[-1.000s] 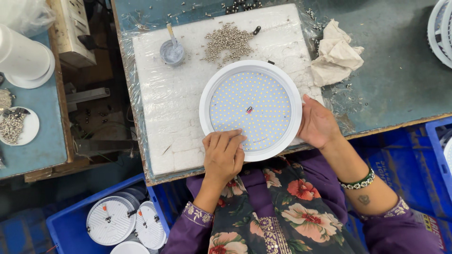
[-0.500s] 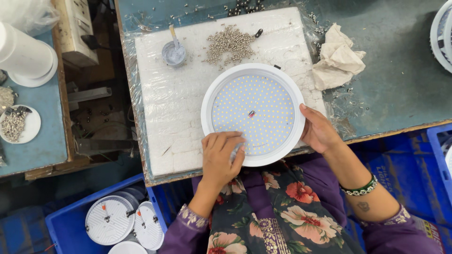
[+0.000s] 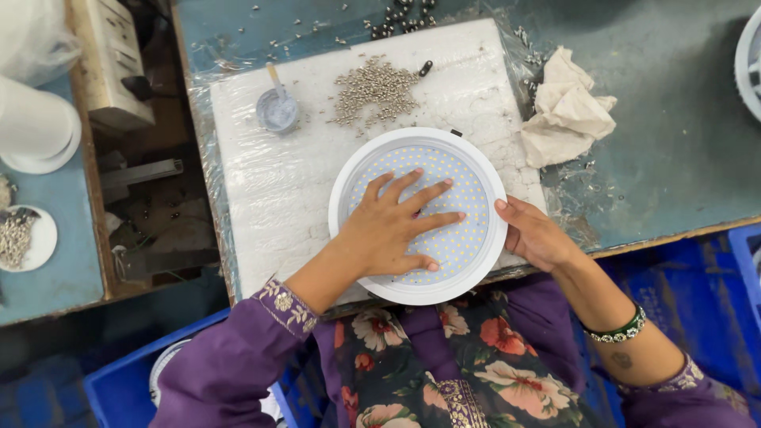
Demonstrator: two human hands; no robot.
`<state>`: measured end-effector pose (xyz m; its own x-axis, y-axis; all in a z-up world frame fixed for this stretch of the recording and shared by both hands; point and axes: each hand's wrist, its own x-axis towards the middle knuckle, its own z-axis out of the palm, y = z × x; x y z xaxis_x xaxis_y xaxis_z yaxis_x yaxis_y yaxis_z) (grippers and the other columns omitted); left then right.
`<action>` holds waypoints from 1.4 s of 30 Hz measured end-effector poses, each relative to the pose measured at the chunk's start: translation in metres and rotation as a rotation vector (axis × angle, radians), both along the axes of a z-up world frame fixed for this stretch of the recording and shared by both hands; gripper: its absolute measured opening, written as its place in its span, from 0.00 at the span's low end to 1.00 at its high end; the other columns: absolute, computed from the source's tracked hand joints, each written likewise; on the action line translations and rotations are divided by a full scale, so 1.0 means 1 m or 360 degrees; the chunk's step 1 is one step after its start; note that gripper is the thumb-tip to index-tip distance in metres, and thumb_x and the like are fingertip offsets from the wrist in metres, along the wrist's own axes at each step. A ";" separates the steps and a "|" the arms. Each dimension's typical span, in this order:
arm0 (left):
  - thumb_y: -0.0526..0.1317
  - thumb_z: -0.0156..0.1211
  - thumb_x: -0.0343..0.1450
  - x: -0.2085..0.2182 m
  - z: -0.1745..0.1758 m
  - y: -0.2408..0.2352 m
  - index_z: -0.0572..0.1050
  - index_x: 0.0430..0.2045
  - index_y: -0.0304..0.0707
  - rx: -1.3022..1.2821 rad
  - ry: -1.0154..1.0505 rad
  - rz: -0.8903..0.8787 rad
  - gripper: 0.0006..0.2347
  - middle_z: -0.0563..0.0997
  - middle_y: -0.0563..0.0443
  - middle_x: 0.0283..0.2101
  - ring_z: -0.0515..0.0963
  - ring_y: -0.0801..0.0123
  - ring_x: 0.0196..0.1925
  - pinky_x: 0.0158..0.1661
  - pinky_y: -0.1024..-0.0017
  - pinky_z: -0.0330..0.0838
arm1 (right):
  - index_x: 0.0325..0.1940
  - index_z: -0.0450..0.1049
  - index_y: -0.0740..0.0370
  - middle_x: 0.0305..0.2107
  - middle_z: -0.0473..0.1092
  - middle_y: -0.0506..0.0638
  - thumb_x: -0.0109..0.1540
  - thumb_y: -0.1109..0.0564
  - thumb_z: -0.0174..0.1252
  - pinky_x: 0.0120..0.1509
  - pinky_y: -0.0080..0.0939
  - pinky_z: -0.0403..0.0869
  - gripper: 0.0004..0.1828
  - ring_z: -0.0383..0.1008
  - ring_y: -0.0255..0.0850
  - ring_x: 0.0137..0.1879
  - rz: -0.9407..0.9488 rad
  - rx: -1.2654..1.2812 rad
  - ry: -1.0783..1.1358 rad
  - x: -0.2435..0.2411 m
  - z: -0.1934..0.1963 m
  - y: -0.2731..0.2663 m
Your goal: The person assembles circular LED light fixtures by placing a circular LED circuit board into a white housing and using an electric screwdriver to drive screws through the board.
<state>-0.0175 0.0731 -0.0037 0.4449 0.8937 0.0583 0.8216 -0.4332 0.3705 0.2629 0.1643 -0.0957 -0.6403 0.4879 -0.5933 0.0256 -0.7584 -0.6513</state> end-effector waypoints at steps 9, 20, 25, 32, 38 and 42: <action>0.67 0.61 0.62 0.026 -0.001 -0.014 0.69 0.63 0.72 -0.0060 0.0015 0.0475 0.32 0.60 0.55 0.74 0.56 0.44 0.73 0.63 0.37 0.48 | 0.71 0.61 0.70 0.56 0.73 0.57 0.67 0.43 0.49 0.60 0.47 0.76 0.34 0.77 0.43 0.55 0.0021 -0.0114 -0.0127 0.004 -0.003 0.000; 0.66 0.60 0.64 0.049 0.004 -0.016 0.69 0.64 0.70 -0.0157 0.0023 0.0839 0.31 0.61 0.50 0.74 0.55 0.42 0.73 0.64 0.38 0.44 | 0.73 0.59 0.67 0.58 0.71 0.57 0.67 0.46 0.50 0.61 0.48 0.76 0.34 0.76 0.44 0.58 0.0067 -0.0203 -0.0042 0.014 -0.010 -0.003; 0.66 0.61 0.64 0.057 0.004 -0.018 0.70 0.64 0.68 -0.0156 0.0011 0.0947 0.31 0.61 0.50 0.74 0.53 0.43 0.74 0.64 0.38 0.44 | 0.73 0.59 0.66 0.58 0.71 0.57 0.67 0.46 0.49 0.61 0.50 0.76 0.34 0.77 0.45 0.58 0.0073 -0.0223 -0.0084 0.016 -0.013 -0.004; 0.66 0.60 0.65 0.058 0.002 -0.018 0.71 0.64 0.67 -0.0132 0.0023 0.0963 0.31 0.61 0.49 0.74 0.53 0.43 0.74 0.64 0.40 0.44 | 0.74 0.59 0.65 0.58 0.71 0.57 0.67 0.46 0.49 0.61 0.50 0.76 0.34 0.76 0.44 0.58 0.0072 -0.0226 -0.0086 0.016 -0.011 -0.005; 0.66 0.60 0.65 0.048 0.006 -0.018 0.69 0.64 0.67 -0.0216 0.0014 0.0784 0.31 0.59 0.49 0.74 0.53 0.41 0.73 0.63 0.38 0.43 | 0.74 0.59 0.66 0.57 0.71 0.59 0.67 0.46 0.50 0.60 0.50 0.77 0.34 0.77 0.46 0.58 0.0124 -0.0212 -0.0116 0.017 -0.009 -0.005; 0.66 0.60 0.64 0.038 0.007 -0.018 0.68 0.65 0.68 -0.0233 0.0010 0.0654 0.32 0.58 0.50 0.75 0.54 0.39 0.73 0.63 0.37 0.43 | 0.73 0.59 0.67 0.59 0.70 0.58 0.67 0.47 0.50 0.61 0.49 0.76 0.34 0.75 0.45 0.60 0.0116 -0.0214 -0.0100 0.016 -0.008 -0.005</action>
<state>0.0210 0.0550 0.0029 0.0506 0.9952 -0.0837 0.9172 -0.0131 0.3983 0.2793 0.1596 -0.1032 -0.6305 0.3550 -0.6903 0.1210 -0.8334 -0.5392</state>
